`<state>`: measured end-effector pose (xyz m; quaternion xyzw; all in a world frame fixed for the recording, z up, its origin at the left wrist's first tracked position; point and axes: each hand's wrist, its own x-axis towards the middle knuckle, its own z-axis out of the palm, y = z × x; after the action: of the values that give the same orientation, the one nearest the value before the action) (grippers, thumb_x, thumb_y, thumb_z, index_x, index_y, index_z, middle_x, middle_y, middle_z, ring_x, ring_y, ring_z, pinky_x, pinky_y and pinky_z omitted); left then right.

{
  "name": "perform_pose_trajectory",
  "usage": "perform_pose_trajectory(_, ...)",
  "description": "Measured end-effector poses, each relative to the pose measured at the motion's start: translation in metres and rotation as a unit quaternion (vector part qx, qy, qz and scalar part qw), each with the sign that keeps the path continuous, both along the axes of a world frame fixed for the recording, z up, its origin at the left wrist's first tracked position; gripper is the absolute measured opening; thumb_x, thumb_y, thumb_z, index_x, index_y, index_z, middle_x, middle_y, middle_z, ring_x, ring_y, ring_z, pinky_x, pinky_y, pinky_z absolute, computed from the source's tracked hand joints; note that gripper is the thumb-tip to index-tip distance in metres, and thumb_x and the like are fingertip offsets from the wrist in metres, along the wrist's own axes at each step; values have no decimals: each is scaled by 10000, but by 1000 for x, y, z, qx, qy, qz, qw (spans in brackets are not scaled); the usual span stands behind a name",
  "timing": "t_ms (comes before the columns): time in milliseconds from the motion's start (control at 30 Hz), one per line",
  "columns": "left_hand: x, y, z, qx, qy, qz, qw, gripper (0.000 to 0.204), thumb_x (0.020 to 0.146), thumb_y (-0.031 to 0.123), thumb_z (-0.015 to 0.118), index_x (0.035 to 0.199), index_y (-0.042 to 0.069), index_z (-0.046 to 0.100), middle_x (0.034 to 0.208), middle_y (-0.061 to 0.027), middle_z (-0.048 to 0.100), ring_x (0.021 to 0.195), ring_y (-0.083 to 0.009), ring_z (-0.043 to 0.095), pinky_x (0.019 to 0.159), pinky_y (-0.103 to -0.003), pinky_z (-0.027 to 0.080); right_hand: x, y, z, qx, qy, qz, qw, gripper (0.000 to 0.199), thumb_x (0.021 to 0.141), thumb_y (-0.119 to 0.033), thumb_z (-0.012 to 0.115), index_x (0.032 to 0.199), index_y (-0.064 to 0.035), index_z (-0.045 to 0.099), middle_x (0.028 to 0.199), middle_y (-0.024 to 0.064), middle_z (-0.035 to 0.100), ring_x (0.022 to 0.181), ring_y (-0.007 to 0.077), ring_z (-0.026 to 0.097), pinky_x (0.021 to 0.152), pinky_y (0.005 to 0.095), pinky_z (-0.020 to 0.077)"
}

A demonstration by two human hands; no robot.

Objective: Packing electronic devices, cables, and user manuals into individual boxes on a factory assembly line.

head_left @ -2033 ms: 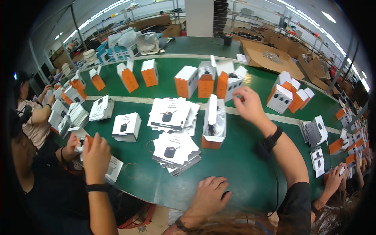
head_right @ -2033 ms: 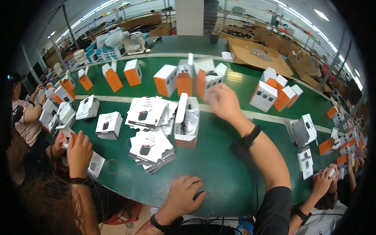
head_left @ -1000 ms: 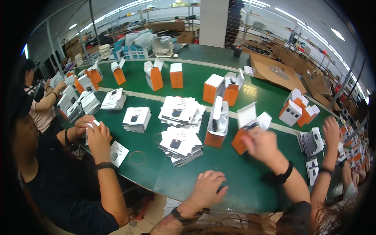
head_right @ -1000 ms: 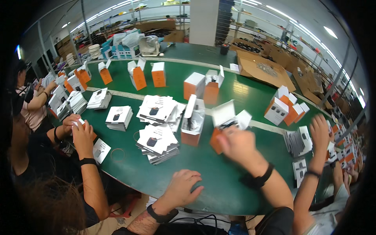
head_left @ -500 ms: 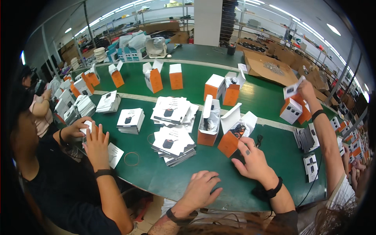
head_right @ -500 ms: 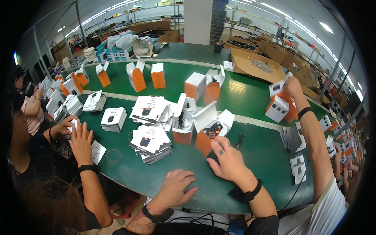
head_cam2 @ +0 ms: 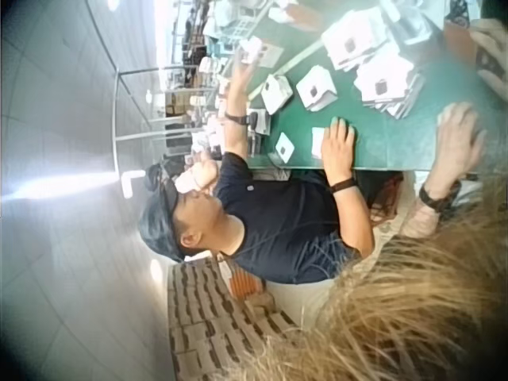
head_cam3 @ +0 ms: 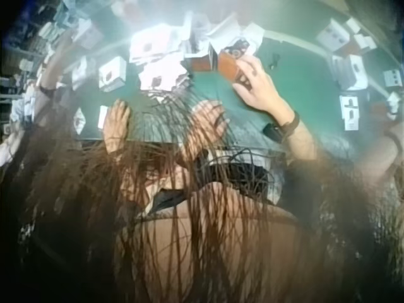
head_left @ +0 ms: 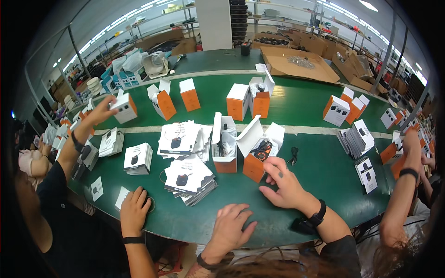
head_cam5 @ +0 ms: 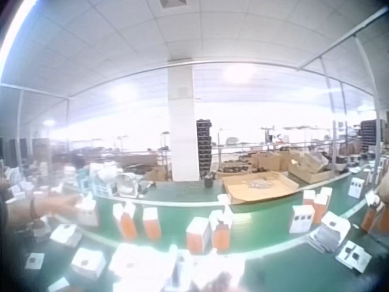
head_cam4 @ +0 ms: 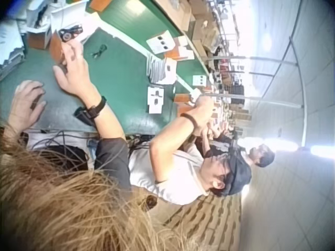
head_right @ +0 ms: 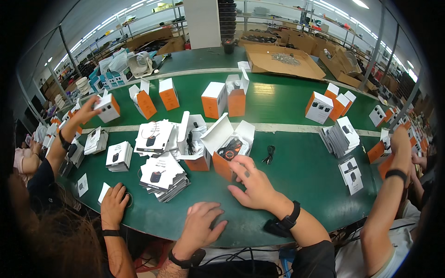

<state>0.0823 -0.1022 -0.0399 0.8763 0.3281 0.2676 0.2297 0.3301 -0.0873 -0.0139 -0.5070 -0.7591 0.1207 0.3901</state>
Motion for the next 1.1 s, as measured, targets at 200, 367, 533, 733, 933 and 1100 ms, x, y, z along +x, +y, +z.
perform_pose_trajectory(200,-2,0,1,13,14,-5,1000,314,854,263,786,1103,79,738,1276,-87,656,1172,-327,578,978,-465,446,-2,4,-6,32,7,2,999,679,801,-61,795,1409,-62,493,1371,165,493,829,275,694,715,355,595)
perform_pose_trajectory(367,-2,0,0,11,6,-6,1000,316,850,263,790,1103,82,737,1279,-90,655,1173,-330,578,977,-467,446,-2,2,-5,29,15,4,999,670,802,-50,790,1405,-58,498,1370,164,494,820,271,691,720,354,596)
perform_pose_trajectory(533,-1,0,-1,13,-1,-6,1000,311,843,256,796,1095,84,736,1277,-88,655,1171,-330,578,975,-466,446,-2,2,-6,32,23,0,999,664,800,-42,787,1400,-54,503,1368,165,496,807,262,685,719,351,592)
perform_pose_trajectory(733,-1,0,-2,15,-4,-8,1000,314,836,250,803,1094,86,734,1281,-87,654,1175,-330,576,980,-464,446,-1,2,-7,35,18,0,999,661,798,-38,785,1395,-52,502,1367,162,496,813,262,684,720,351,590)
perform_pose_trajectory(933,-1,-1,-1,10,-3,-9,1000,318,836,247,804,1099,83,732,1281,-92,651,1179,-333,572,990,-463,442,0,3,-9,50,4,0,999,665,793,-39,786,1393,-49,500,1363,161,499,821,267,689,715,355,592)
perform_pose_trajectory(1100,0,0,0,4,-5,-14,1000,319,837,244,803,1101,79,730,1275,-94,651,1177,-332,572,988,-462,441,1,4,-11,54,-3,-3,999,674,789,-33,784,1398,-49,495,1360,161,502,823,272,691,708,359,593)
